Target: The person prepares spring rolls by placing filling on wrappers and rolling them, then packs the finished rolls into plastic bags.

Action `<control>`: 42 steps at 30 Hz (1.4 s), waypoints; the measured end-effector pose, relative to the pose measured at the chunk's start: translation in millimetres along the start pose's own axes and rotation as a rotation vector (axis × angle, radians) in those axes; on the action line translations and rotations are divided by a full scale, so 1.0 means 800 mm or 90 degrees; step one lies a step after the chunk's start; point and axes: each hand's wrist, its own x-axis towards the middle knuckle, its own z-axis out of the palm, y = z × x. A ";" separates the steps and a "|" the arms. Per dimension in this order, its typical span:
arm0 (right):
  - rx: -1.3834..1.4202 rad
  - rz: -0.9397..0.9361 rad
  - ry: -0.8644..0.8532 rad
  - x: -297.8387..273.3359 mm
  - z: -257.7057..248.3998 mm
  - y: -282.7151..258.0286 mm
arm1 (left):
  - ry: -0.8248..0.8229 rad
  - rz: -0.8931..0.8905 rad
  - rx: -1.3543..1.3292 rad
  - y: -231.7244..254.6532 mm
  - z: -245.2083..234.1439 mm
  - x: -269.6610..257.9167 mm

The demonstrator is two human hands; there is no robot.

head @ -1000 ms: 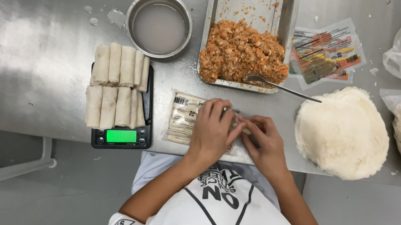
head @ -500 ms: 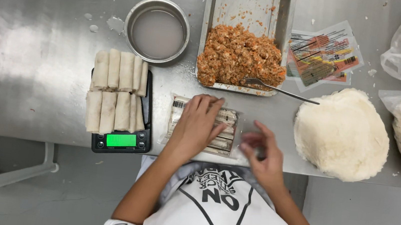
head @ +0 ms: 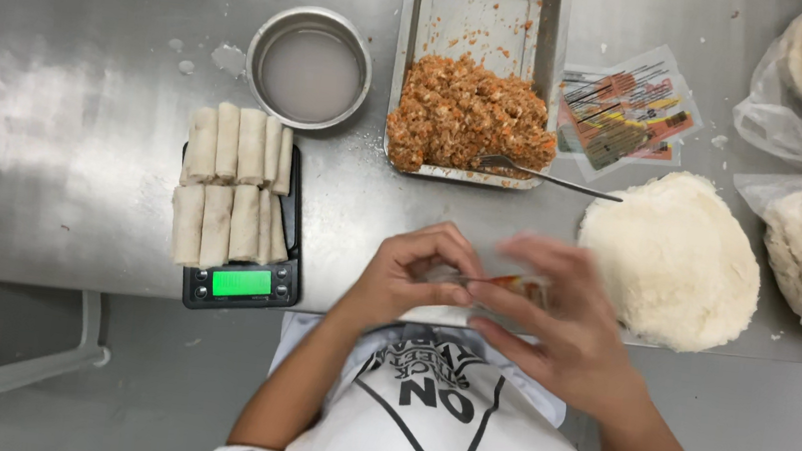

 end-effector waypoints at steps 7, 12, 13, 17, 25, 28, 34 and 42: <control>-0.090 0.202 -0.188 -0.042 -0.112 0.045 | 0.147 0.058 0.184 0.006 -0.005 -0.034; -0.327 0.482 -0.140 -0.055 -0.200 0.132 | 0.145 0.115 0.664 -0.070 -0.028 -0.072; -0.330 0.484 -0.133 -0.025 -0.198 0.148 | 0.140 0.121 0.664 -0.062 -0.022 -0.067; -0.563 0.352 -0.123 0.048 -0.187 0.265 | 0.270 0.170 0.663 -0.045 -0.010 -0.062; 0.468 0.638 0.607 0.088 -0.064 0.413 | 0.267 0.153 0.701 -0.047 -0.011 -0.062; 0.398 0.717 0.340 0.037 -0.014 0.423 | 0.262 0.164 0.714 -0.044 -0.010 -0.064; -0.018 0.562 -0.184 0.021 0.006 0.320 | 0.298 0.103 0.657 -0.045 -0.016 -0.058; -0.391 0.102 0.137 0.002 -0.038 0.240 | 0.322 -0.183 0.337 -0.021 -0.019 -0.058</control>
